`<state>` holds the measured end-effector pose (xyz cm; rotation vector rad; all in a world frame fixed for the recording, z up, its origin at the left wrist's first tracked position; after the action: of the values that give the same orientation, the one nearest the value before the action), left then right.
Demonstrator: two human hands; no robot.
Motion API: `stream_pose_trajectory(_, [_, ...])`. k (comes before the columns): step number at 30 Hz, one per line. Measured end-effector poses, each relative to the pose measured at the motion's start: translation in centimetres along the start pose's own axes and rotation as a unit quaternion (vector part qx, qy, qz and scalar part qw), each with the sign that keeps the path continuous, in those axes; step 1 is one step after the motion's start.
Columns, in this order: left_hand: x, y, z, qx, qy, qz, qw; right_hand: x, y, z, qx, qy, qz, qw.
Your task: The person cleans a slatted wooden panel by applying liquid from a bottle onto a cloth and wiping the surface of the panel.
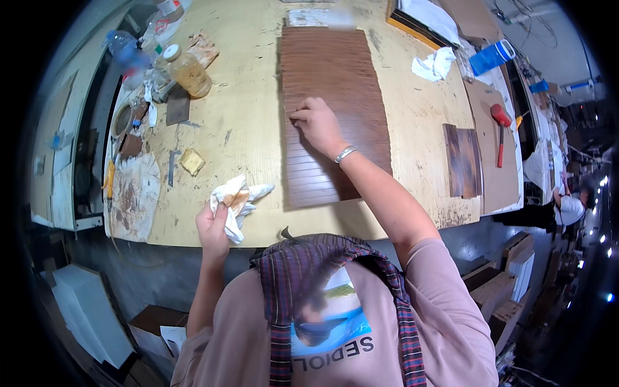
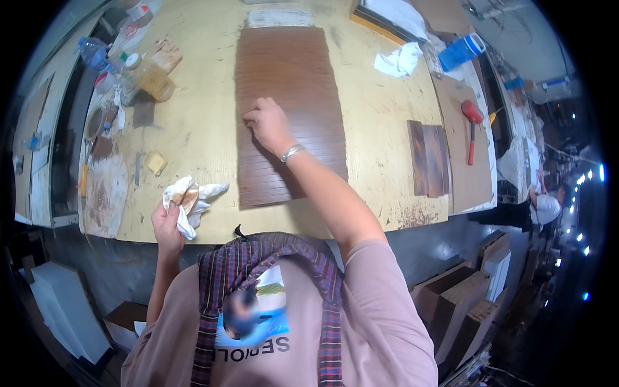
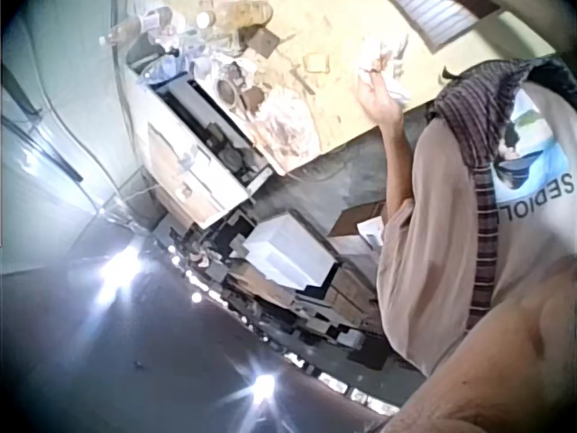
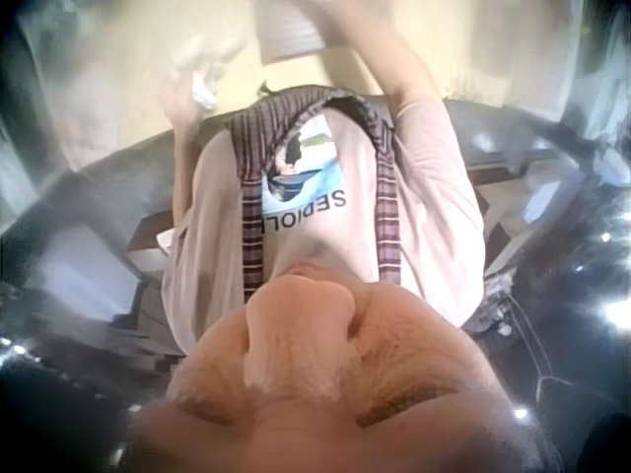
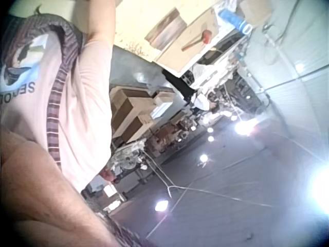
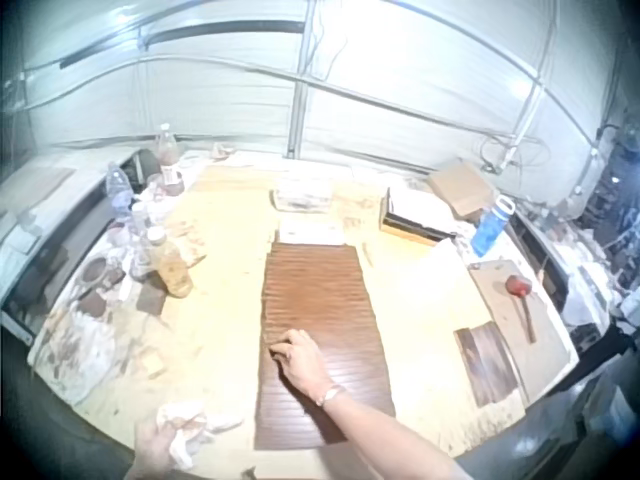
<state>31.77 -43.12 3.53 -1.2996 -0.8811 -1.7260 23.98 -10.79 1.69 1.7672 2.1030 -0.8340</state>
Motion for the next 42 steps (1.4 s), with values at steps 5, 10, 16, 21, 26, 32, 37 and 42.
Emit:
stream_pose_trajectory(5, [0.1,0.0,-0.3,0.062,0.059,-0.02,0.996,-0.5,-0.4,0.1,-0.023,0.007,0.034,0.999])
stream_pose_trajectory(10, [-0.1,-2.3,0.8,-0.018,-0.08,-0.063,0.995,-0.2,1.9,-2.7,0.002,0.052,0.113,0.992])
stream_pose_trajectory(16, [-3.4,-6.7,9.7,-0.306,-0.565,0.25,0.724,0.5,7.7,-2.7,-0.113,0.195,0.132,0.965])
stream_pose_trajectory(21, [-4.0,-20.7,9.1,-0.115,-0.619,0.287,0.722,0.1,7.1,-2.7,-0.141,0.212,0.148,0.956])
stream_pose_trajectory(26, [-4.3,-15.6,10.5,-0.278,-0.563,0.247,0.738,0.4,7.4,-2.8,-0.134,0.208,0.149,0.957])
stream_pose_trajectory(32, [-4.3,-22.2,8.6,-0.229,-0.62,0.282,0.695,-0.4,7.0,-3.2,-0.13,0.209,0.145,0.958])
stream_pose_trajectory(37, [-5.1,-20.1,10.5,-0.258,-0.477,0.235,0.807,-0.3,6.8,-3.3,-0.101,0.179,0.133,0.97])
stream_pose_trajectory(42, [-3.8,-10.4,6.1,-0.121,-0.213,0.077,0.966,0.8,0.9,-4.5,0.005,0.082,0.064,0.994])
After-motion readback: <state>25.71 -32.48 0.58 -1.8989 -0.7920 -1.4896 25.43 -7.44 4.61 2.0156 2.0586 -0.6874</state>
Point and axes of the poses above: each hand's wrist, its own y-axis away from the middle knuckle, its own z-axis out of the palm, x = y × z, the point moved 2 cm from there along -y, towards the middle knuckle, and after that the axes turned 11 degrees about -x, right-handed, at the moved point
